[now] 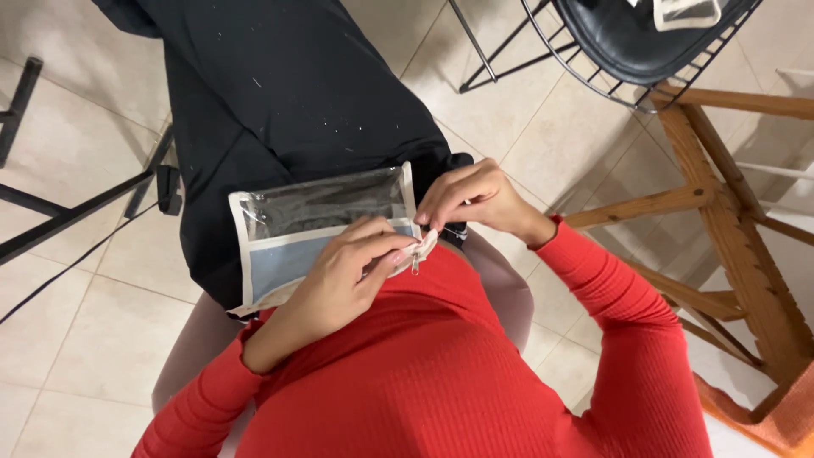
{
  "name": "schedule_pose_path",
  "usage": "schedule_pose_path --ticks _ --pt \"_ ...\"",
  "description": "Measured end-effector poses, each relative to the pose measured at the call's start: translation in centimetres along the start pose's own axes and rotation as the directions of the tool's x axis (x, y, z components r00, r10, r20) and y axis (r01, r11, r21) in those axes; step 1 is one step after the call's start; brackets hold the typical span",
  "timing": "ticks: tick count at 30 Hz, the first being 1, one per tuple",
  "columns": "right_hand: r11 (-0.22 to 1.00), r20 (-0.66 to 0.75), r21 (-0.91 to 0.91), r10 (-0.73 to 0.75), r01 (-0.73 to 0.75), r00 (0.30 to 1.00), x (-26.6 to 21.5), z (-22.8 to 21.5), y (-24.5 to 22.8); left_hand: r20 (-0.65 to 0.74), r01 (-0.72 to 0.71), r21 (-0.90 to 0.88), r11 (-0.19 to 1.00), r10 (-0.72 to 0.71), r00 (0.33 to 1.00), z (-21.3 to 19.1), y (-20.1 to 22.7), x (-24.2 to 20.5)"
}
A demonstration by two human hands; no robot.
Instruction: The recorder is hand-sewing a white zipper onto a clear plastic and fabric pouch.
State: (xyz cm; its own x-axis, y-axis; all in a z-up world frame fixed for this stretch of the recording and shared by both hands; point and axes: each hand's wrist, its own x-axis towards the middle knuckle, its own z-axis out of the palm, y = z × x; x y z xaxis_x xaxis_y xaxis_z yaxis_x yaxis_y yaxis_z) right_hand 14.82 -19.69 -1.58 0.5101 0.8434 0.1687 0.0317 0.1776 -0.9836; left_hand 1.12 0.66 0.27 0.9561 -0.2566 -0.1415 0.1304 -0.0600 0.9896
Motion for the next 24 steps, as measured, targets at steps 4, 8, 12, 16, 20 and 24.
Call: schedule_pose_path --ticks 4,8,12,16,20,24 --pt "0.981 -0.097 0.192 0.005 0.013 0.995 -1.8 0.7 2.4 0.051 0.013 -0.116 0.993 -0.007 0.999 -0.7 0.8 0.4" --pt "0.963 -0.138 0.264 -0.024 0.060 0.990 -1.7 1.4 3.5 0.078 0.004 -0.075 0.997 0.002 0.997 -0.3 -0.2 0.2" --pt "0.989 -0.074 0.098 -0.100 0.107 0.992 1.1 1.9 0.7 0.033 -0.004 -0.029 1.000 0.005 0.999 -0.1 -0.7 -0.1" --pt "0.691 0.285 -0.615 -0.255 0.380 0.924 3.9 1.0 -4.7 -0.044 -0.020 -0.030 0.999 0.018 0.999 0.2 -1.5 -0.4" --pt "0.410 0.393 -0.755 -0.339 0.511 0.854 4.5 0.4 -6.5 -0.081 -0.035 -0.032 0.999 0.032 0.996 0.2 -1.2 -0.6" --pt "0.805 0.060 -0.578 -0.121 0.134 0.991 4.7 0.6 -7.9 -0.098 -0.049 -0.030 0.998 0.046 0.994 0.4 -1.5 -0.7"
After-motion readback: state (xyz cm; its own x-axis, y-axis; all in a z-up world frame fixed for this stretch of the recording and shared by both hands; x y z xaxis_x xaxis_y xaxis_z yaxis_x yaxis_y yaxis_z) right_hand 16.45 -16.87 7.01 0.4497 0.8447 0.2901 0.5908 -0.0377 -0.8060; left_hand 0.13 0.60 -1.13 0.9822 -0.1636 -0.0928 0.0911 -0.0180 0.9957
